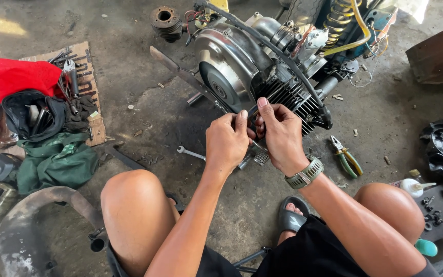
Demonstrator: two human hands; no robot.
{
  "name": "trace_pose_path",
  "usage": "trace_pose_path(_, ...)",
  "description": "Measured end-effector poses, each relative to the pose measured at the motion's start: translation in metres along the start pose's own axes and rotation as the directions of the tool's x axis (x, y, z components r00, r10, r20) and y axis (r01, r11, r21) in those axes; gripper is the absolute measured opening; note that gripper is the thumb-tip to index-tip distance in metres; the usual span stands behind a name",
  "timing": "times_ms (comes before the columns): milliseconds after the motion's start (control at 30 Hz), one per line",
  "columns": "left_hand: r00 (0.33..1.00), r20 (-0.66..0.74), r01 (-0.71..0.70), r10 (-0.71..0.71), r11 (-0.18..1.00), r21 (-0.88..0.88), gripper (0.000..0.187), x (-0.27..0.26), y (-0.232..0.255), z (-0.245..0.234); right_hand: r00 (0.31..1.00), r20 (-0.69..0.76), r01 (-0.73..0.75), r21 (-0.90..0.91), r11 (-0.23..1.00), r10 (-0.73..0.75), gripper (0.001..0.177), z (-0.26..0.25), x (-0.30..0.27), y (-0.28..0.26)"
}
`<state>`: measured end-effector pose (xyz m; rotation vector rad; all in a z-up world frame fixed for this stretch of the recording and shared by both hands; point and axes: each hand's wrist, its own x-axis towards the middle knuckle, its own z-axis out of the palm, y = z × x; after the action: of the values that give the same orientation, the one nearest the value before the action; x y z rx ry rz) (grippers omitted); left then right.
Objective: A person uses a screwdriver and their hands to adjust and repair a motorcycle engine on the ground.
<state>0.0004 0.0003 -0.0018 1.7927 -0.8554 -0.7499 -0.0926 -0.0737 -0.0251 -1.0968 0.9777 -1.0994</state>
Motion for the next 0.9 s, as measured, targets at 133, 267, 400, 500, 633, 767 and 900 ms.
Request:
trace_pose_path(133, 1.0, -0.003, -0.005, 0.005, 1.0, 0.005, 0.042, 0.0011, -0.0018, 0.0008, 1.0, 0.004, 0.009, 0.0, 1.0, -0.009, 0.036, -0.0005, 0.0013, 0.0011)
trace_pose_path(267, 1.0, 0.005, -0.004, 0.004, 1.0, -0.014, 0.043, 0.0004, -0.0007, 0.0001, 1.0, 0.001, 0.003, -0.001, 1.0, -0.003, 0.036, -0.0009, 0.0016, 0.0016)
trace_pose_path(400, 1.0, 0.006, -0.007, 0.007, 1.0, -0.008, 0.043, 0.0003, -0.0022, 0.0008, 1.0, 0.006, 0.004, 0.001, 1.0, -0.004, 0.036, -0.0006, 0.0003, 0.0013)
trace_pose_path(500, 1.0, 0.008, -0.019, 0.019, 1.0, 0.007, 0.043, -0.0001, -0.0005, 0.0003, 1.0, 0.002, 0.008, 0.002, 1.0, -0.008, 0.036, -0.0006, 0.0011, 0.0022)
trace_pose_path(633, 1.0, 0.007, -0.028, 0.028, 1.0, 0.012, 0.043, 0.0002, -0.002, 0.0001, 1.0, -0.001, 0.004, 0.001, 1.0, -0.004, 0.036, -0.0008, 0.0012, 0.0022)
trace_pose_path(767, 1.0, 0.019, -0.013, 0.014, 1.0, -0.012, 0.044, 0.0009, -0.0017, -0.0001, 1.0, 0.007, 0.004, -0.004, 1.0, -0.004, 0.036, -0.0002, 0.0008, 0.0002)
trace_pose_path(900, 1.0, 0.01, -0.009, 0.009, 1.0, -0.007, 0.044, 0.002, -0.0032, 0.0009, 1.0, 0.003, 0.004, -0.006, 1.0, -0.004, 0.036, -0.0006, 0.0015, 0.0025)
